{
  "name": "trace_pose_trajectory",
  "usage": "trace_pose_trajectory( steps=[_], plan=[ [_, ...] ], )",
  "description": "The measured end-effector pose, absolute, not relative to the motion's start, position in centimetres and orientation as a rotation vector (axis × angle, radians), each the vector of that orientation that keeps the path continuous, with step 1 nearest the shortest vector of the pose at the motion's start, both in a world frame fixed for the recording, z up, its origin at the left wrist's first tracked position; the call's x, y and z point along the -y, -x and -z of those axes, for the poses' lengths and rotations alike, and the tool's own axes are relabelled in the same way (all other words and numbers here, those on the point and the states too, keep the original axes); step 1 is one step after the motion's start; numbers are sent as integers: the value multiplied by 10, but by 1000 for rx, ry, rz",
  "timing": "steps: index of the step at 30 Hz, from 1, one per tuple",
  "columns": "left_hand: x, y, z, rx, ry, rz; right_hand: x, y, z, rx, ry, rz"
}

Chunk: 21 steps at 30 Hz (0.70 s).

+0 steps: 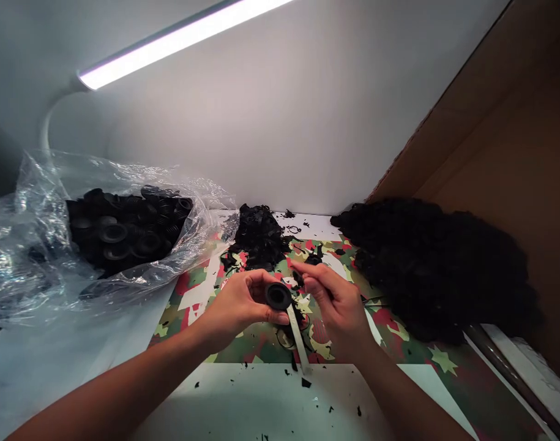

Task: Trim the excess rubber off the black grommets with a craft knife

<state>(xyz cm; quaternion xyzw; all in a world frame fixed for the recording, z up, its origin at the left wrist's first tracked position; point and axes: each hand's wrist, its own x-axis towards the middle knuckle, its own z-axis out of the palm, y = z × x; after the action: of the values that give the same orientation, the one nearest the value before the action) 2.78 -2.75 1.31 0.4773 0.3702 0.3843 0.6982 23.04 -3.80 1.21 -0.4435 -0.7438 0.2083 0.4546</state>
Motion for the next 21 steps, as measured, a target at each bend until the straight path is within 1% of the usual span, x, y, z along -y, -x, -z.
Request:
trace_pose_trajectory(
  steps=[2,5,12,15,21],
  plan=[
    [27,-28,-13,-833,-1079,-866,38,-230,-13,1719,1173,-611],
    [26,-29,-12,-844,-1123,-872,39,-229,-13,1621,1167,-779],
    [31,-30,-5,-862,-1446,-888,41,-212,-4,1602,1134,-1108],
    [30,-30,-4,-858,-1394,-894,37,-213,-1,1528,1135,-1103],
    [28,-29,-9,-779,-1113,-928,23,-227,-1,1427,1220,-905]
  ],
)
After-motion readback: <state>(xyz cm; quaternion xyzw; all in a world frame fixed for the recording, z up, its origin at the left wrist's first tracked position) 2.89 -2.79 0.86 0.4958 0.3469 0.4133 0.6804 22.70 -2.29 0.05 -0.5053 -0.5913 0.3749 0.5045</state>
